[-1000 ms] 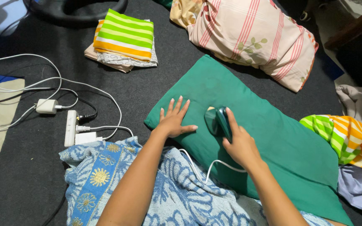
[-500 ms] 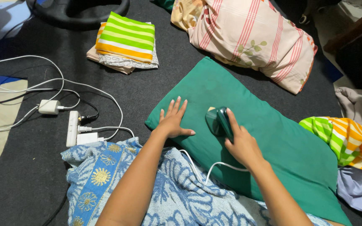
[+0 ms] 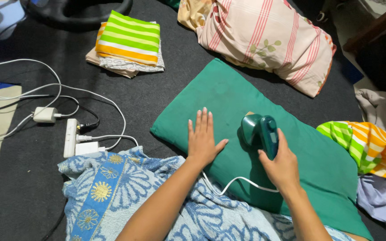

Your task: The person irons a green pillow on the floor using a handheld steamer, then places a patterned pillowcase over it and irons the pillowcase to smooth it out.

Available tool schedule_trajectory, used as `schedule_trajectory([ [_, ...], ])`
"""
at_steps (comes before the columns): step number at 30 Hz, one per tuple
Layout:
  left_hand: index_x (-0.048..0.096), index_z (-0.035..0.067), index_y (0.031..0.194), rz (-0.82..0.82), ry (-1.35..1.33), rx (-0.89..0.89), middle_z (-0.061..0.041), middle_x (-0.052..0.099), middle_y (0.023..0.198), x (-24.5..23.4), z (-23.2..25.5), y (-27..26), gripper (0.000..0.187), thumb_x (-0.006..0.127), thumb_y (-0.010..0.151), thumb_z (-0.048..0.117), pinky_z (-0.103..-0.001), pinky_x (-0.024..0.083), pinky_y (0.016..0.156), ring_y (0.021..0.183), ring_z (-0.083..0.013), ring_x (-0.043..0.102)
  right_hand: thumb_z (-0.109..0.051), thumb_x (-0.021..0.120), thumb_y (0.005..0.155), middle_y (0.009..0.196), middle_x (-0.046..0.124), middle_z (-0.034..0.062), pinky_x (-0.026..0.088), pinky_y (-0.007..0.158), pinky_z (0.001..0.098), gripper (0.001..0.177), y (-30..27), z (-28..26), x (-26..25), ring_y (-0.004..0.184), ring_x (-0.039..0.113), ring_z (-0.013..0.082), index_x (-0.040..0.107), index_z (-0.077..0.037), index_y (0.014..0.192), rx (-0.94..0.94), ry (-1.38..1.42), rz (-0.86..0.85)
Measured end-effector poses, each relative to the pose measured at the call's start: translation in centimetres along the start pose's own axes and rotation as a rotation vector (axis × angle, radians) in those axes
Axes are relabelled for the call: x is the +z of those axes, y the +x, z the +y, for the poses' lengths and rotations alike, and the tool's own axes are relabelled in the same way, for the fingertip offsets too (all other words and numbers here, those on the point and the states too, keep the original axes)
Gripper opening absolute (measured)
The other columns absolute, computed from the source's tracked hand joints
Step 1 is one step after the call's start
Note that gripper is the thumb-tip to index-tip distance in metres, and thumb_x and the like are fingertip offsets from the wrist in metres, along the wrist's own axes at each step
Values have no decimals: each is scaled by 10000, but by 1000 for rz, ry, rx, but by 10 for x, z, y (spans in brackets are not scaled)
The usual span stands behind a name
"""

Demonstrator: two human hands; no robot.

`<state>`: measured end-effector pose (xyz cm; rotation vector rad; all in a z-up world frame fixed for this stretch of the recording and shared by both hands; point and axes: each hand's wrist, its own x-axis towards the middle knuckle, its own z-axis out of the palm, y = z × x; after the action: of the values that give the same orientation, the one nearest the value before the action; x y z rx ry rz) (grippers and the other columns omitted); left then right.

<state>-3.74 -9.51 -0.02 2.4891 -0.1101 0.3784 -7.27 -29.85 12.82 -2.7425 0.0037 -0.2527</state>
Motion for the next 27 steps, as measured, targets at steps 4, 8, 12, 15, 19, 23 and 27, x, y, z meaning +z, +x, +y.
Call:
schedule_trajectory([
  [4, 207, 36, 1591, -57, 40, -58, -194, 131, 1678, -11, -4, -7, 1215, 732, 725, 709, -618, 80, 1207, 1555, -364, 85, -247, 766, 777, 1071, 691, 273, 539, 827, 504, 779, 7, 4, -6, 971, 693, 446, 439, -87, 1466, 27, 8, -94],
  [8, 147, 70, 1603, -152, 74, -166, -163, 77, 1691, -28, -3, -10, 1360, 768, 623, 778, -652, 53, 1200, 1564, -347, 26, -224, 761, 753, 1051, 693, 258, 538, 814, 516, 764, 21, -14, 13, 951, 682, 452, 450, -101, 1440, -142, -14, -181],
  [12, 81, 104, 1618, -242, 67, -254, -130, 14, 1707, -34, -2, -8, 1445, 794, 570, 798, -663, 37, 1194, 1572, -322, -21, -182, 734, 759, 1047, 702, 258, 532, 831, 534, 725, 40, -42, 36, 985, 669, 467, 457, -130, 1427, -146, -47, -281],
  [15, 51, 120, 1623, -263, 42, -293, -120, -6, 1712, -34, -2, -5, 1487, 830, 541, 779, -647, 27, 1205, 1578, -308, -30, -175, 731, 760, 1040, 700, 263, 534, 828, 543, 791, 55, -58, 37, 967, 668, 478, 397, -144, 1476, -72, -105, -318],
  [19, 19, 105, 1623, -272, -15, -335, -102, -9, 1720, -31, -8, -3, 1545, 876, 500, 732, -600, 23, 1233, 1583, -273, -4, -152, 717, 753, 1038, 708, 272, 536, 854, 540, 789, 42, -51, 22, 972, 675, 478, 418, -188, 1482, -68, -84, -325],
  [23, -1, 100, 1619, -273, -17, -322, -101, -11, 1719, -28, -13, -6, 1570, 891, 487, 725, -586, 15, 1235, 1587, -271, -6, -133, 714, 721, 1045, 712, 261, 548, 837, 538, 820, 11, -33, 10, 959, 684, 473, 411, -191, 1481, -73, -69, -322],
  [27, -7, 87, 1619, -270, -38, -302, -119, -12, 1719, -22, -17, -5, 1584, 898, 486, 724, -591, 10, 1231, 1587, -286, -13, -164, 742, 733, 1025, 703, 274, 548, 840, 540, 813, 20, -30, 25, 953, 685, 470, 409, -174, 1474, -131, -89, -290],
])
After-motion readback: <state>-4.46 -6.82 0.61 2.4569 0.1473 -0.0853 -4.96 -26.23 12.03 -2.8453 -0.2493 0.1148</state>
